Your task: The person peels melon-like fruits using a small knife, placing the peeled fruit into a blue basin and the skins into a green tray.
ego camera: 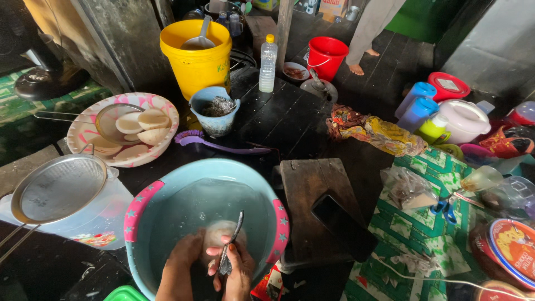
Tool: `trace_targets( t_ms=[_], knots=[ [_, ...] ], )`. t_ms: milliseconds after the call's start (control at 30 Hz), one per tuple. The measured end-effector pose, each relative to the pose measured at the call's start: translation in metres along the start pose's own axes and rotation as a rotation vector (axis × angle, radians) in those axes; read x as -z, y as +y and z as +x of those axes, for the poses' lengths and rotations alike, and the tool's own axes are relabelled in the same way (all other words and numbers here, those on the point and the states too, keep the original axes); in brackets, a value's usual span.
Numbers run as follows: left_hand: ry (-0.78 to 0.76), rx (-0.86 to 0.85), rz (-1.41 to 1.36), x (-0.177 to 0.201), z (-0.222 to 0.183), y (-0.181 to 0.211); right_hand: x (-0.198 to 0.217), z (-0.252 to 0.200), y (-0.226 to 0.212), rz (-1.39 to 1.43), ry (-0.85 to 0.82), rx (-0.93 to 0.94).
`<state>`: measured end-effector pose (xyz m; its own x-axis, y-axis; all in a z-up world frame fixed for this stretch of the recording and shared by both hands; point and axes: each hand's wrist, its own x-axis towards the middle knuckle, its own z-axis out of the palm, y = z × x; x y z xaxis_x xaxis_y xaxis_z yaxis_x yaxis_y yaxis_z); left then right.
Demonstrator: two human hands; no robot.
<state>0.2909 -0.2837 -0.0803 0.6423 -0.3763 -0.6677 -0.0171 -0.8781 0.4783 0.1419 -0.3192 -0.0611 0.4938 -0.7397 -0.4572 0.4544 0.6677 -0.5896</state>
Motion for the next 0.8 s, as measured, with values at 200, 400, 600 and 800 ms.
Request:
trace_targets(
  t_ms=[200, 400, 600, 800],
  knots=[
    [0.565, -0.066, 0.641, -0.021, 0.06, -0.05, 0.002, 0.001, 0.005, 0.026, -0.018, 0.016],
    [0.107, -0.938, 0.051, -0.007, 0.019, -0.002, 0.01, 0.006, 0.007, -0.107, -0.053, 0.137],
    [0.11, -0.733, 0.073, -0.026, 0.011, 0.016, -0.002, -0.009, -0.016, -0.138, -0.102, 0.138],
    [0.008, -0.097, 0.085, 0.004, -0.012, 0.02, -0.01, -0.018, -0.025, -0.186, -0.097, 0.116]
  ],
)
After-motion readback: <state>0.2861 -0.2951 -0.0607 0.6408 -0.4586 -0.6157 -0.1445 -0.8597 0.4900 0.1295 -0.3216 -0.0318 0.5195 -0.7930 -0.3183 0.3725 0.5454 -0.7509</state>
